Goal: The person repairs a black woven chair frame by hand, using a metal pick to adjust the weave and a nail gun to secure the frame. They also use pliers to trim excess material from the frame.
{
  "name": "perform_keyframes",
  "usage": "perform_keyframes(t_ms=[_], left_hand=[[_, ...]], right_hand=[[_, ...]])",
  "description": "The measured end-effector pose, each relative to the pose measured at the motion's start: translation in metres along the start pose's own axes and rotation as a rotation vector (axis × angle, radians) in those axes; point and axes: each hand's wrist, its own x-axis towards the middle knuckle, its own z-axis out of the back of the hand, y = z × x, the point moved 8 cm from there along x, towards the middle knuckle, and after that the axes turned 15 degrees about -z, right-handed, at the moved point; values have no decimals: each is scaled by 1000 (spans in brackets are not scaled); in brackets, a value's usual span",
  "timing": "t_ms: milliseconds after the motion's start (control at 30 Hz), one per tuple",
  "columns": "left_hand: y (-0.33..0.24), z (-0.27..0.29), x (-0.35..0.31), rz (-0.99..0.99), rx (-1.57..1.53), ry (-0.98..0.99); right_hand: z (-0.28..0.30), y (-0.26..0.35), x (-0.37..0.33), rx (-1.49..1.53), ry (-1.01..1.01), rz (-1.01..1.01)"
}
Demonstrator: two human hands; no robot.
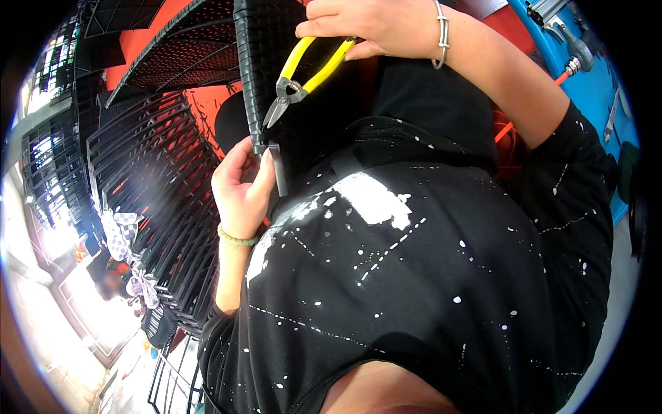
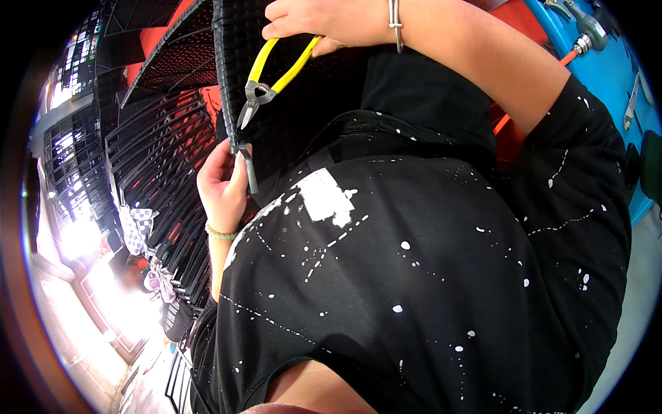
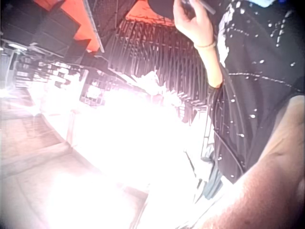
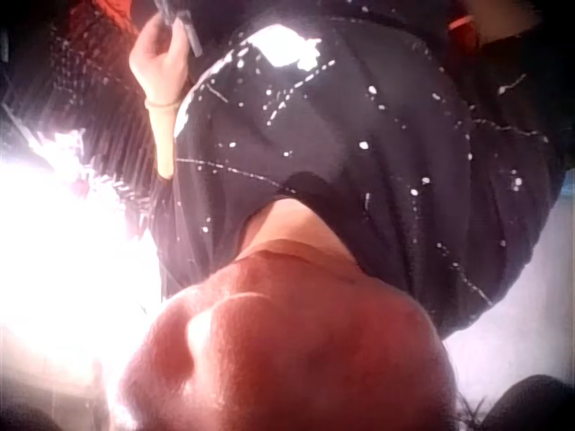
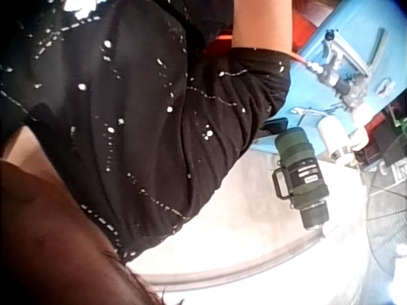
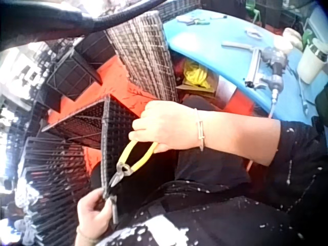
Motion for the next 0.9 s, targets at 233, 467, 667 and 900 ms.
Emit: perform_keyframes(t_ms=[233, 467, 667, 900], left_hand=[[6, 1, -3, -20, -32, -27], [6, 1, -5, -9, -19, -20], [4, 0, -3, -22, -10, -22], [5, 0, -3, -8, 10, -13]], right_hand=[[-18, -1, -11, 79, 76, -40], [-18, 7, -14, 51, 23, -55], [-20, 6, -16, 48, 4, -62], [-25, 8, -17, 45, 43, -64]])
